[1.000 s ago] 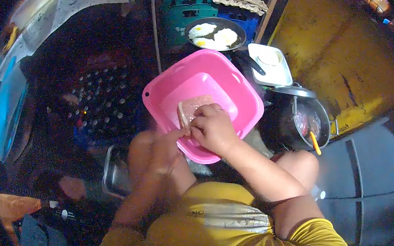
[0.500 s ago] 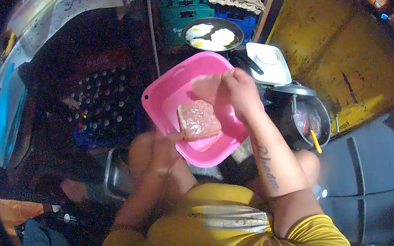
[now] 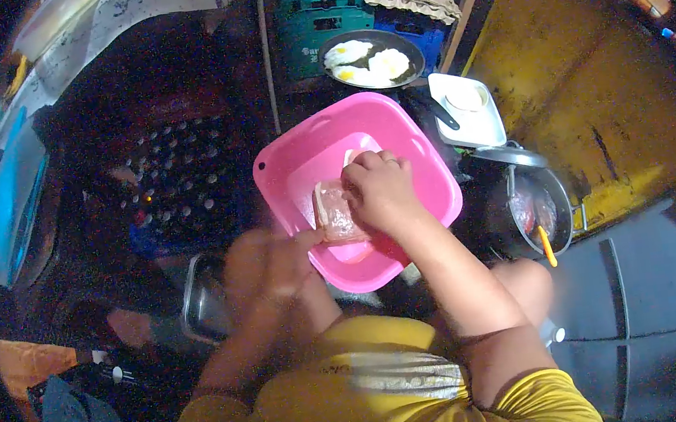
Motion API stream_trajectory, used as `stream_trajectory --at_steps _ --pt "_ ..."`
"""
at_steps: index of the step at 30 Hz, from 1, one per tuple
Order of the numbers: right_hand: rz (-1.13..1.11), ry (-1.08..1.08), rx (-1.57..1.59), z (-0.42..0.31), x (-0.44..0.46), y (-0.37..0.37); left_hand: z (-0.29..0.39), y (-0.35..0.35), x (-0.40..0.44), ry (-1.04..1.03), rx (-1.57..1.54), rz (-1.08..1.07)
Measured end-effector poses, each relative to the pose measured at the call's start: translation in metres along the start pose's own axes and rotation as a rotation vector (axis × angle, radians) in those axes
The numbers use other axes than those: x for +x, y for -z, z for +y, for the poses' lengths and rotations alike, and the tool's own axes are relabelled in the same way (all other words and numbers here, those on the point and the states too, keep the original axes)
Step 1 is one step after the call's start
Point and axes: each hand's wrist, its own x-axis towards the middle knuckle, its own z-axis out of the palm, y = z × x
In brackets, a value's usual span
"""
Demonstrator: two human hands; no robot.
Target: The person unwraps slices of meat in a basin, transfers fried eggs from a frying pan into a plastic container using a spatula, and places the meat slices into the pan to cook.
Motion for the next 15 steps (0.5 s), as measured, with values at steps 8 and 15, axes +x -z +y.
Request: stream_trajectory --at_steps 8,15 --pt "-0.047 -0.237 0.524 0.014 0.011 0.020 0.010 -0.004 -0.004 0.070 0.057 0.043" --pt "0.028 -0.176 -0.172 0.003 0.024 0.042 -0.018 0.005 0.006 -0.091 0.015 0.094"
